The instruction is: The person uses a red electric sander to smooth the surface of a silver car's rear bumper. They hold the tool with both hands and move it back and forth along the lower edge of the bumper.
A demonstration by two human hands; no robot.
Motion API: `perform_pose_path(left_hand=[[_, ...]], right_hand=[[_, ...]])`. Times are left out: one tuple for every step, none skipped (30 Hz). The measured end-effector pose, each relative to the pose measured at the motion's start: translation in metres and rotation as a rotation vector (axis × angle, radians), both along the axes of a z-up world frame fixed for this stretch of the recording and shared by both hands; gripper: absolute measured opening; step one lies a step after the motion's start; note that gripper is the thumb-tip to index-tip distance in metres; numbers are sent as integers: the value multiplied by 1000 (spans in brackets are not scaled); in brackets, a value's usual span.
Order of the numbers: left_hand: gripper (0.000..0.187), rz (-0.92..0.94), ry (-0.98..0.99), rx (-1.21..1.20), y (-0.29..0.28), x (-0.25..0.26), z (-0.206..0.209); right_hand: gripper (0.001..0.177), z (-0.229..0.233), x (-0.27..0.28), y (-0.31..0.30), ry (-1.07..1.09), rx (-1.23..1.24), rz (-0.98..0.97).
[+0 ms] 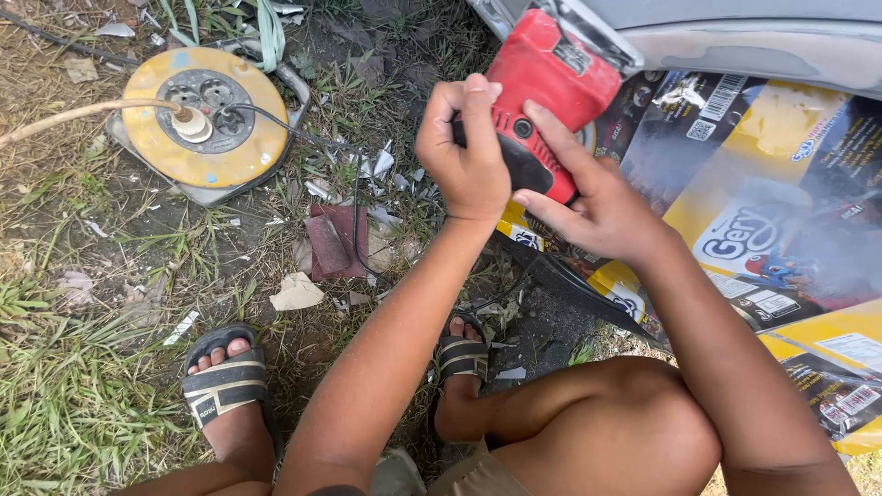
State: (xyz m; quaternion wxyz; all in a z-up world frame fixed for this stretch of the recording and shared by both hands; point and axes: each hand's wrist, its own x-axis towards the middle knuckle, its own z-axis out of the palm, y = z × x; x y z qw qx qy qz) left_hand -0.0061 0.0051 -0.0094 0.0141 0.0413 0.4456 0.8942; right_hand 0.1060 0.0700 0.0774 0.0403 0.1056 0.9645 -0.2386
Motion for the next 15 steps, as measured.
perform_pose_path(left_hand=[[27,-2,3,4,1,-1,1],[28,7,-17,4,1,-2,1],[29,16,-37,4,1,-2,1],[29,13,-36,4,1,-2,4],[29,11,-35,16,0,-1,7],[29,11,-36,26,-1,-1,9],[29,11,-36,24,0,0,11],[28,10,-16,28,0,0,12],[27,8,4,31,-1,1,14],[27,8,5,34,0,0,10],[26,15,7,39,0,0,7],[26,21,10,46,2,-1,4],[26,22,13,51,4,-1,0],[26,26,3,60,5,-1,-4],[27,29,-7,69,6,0,-9]], right_hand=[[76,1,-1,1,3,4,-2],[76,1,-1,1,-8,4,-7],[76,1,-2,1,-19,4,-12],[76,4,-1,0,-18,4,-15],[76,7,-1,-2,-14,17,-30],[76,10,-1,-3,-11,27,-42],[76,10,0,-2,-12,25,-42],[76,10,1,-2,16,6,-23],[76,11,1,-2,45,-13,-5],[76,7,1,-1,46,-10,-4],[75,3,1,0,49,-3,10],[75,1,0,3,54,6,24],[75,-1,0,5,57,11,25],[74,-4,1,7,32,12,24],[74,-7,2,9,6,12,23]])
